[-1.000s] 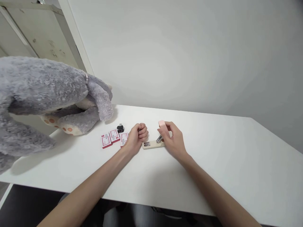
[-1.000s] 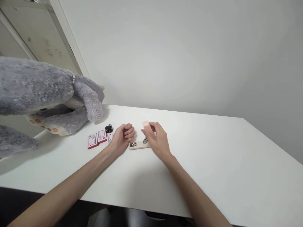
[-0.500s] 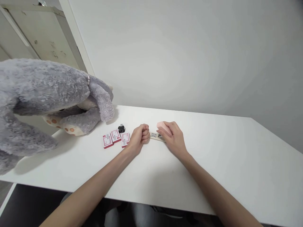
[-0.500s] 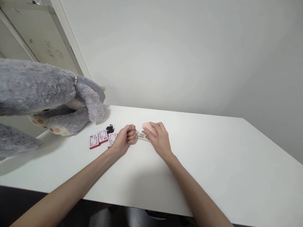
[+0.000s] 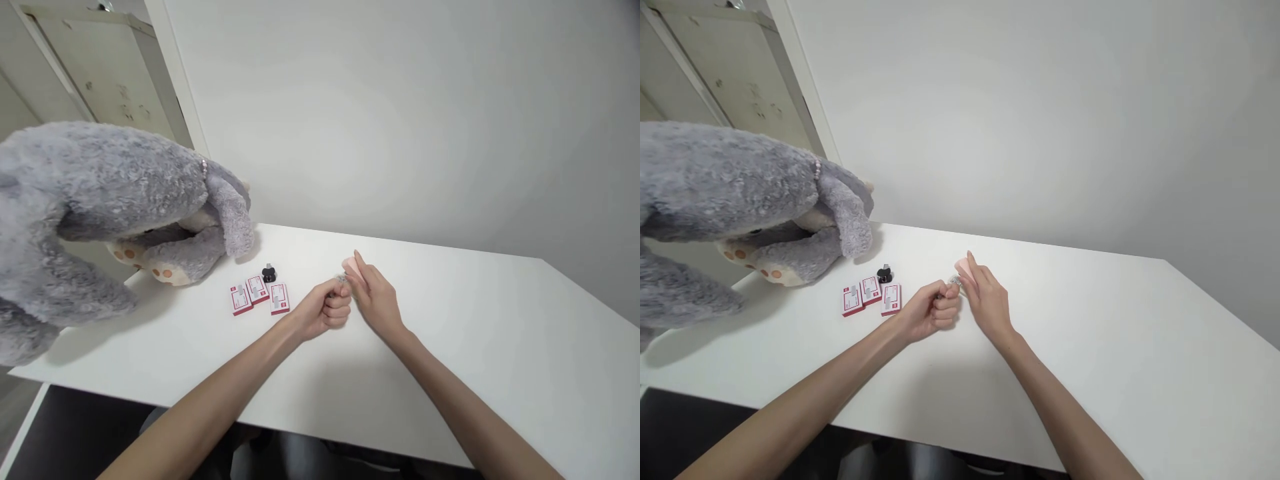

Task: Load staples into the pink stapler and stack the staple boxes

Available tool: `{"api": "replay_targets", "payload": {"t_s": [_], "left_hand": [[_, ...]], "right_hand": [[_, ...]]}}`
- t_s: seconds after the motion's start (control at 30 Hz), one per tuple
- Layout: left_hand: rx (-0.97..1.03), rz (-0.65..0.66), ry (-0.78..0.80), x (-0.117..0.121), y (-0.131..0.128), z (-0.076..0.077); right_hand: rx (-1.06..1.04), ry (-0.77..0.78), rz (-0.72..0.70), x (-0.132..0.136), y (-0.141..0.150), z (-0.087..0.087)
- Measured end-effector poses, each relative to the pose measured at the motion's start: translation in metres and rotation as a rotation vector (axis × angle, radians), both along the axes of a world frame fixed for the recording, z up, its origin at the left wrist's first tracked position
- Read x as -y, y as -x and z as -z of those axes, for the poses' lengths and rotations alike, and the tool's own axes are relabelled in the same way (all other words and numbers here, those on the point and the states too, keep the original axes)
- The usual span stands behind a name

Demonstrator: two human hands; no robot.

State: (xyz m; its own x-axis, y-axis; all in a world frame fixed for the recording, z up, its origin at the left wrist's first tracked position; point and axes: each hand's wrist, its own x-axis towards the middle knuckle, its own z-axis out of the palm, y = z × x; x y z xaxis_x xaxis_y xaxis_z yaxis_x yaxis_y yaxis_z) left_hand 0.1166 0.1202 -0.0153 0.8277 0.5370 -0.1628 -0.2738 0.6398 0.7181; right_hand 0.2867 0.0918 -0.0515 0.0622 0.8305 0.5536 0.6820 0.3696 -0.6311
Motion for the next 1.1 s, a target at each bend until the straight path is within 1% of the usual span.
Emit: {"api": "replay_targets", "payload": {"t_s": [0.1, 0.2, 0.27, 0.3, 0.4, 0.47, 0.57, 0.63, 0.7, 0.77, 0.83, 0.9, 1.0, 1.03, 1.1], "left_hand": [[0.001, 0.145, 0.046, 0.003, 0.001, -0.003], [0.008, 0.259, 0.057, 0.005, 0.002, -0.005], [0.006, 0.292, 0.055, 0.007, 0.003, -0.004], [0.004, 0.281, 0.056, 0.007, 0.003, -0.004], [0.036, 0.160, 0.069, 0.008, 0.004, 0.000], [0.086, 0.060, 0.085, 0.007, 0.004, 0.002], [0.140, -0.092, 0.116, 0.003, 0.002, 0.004], [0.154, -0.181, 0.144, 0.000, 0.001, 0.004], [0.162, -0.234, 0.180, -0.002, -0.001, 0.004], [0.161, -0.263, 0.226, -0.003, -0.003, 0.004], [0.147, -0.301, 0.276, -0.003, -0.006, 0.005], [0.129, -0.374, 0.309, -0.003, -0.008, 0.006], [0.125, -0.496, 0.311, -0.004, -0.011, 0.006], [0.131, -0.518, 0.302, -0.004, -0.012, 0.005], [0.144, -0.517, 0.284, -0.004, -0.013, 0.003]], "right_hand": [[0.066, 0.003, -0.053, -0.010, 0.010, -0.002], [0.068, 0.021, -0.112, -0.026, 0.030, -0.008], [0.030, 0.022, -0.173, -0.041, 0.048, -0.012], [0.006, 0.017, -0.211, -0.048, 0.058, -0.013], [-0.095, 0.035, -0.348, -0.068, 0.078, -0.014], [-0.228, 0.094, -0.379, -0.075, 0.079, -0.012], [-0.452, 0.171, -0.300, -0.069, 0.061, -0.008], [-0.528, 0.202, -0.243, -0.056, 0.042, -0.005], [-0.559, 0.210, -0.159, -0.039, 0.023, -0.003], [-0.559, 0.206, -0.113, -0.023, 0.010, -0.002], [-0.529, 0.197, -0.100, -0.010, 0.004, -0.003], [-0.465, 0.147, -0.131, -0.003, 0.004, -0.005], [-0.324, 0.074, -0.213, 0.001, 0.009, -0.007], [-0.275, 0.070, -0.235, 0.002, 0.011, -0.008], [-0.189, 0.078, -0.257, 0.002, 0.013, -0.007]]}}
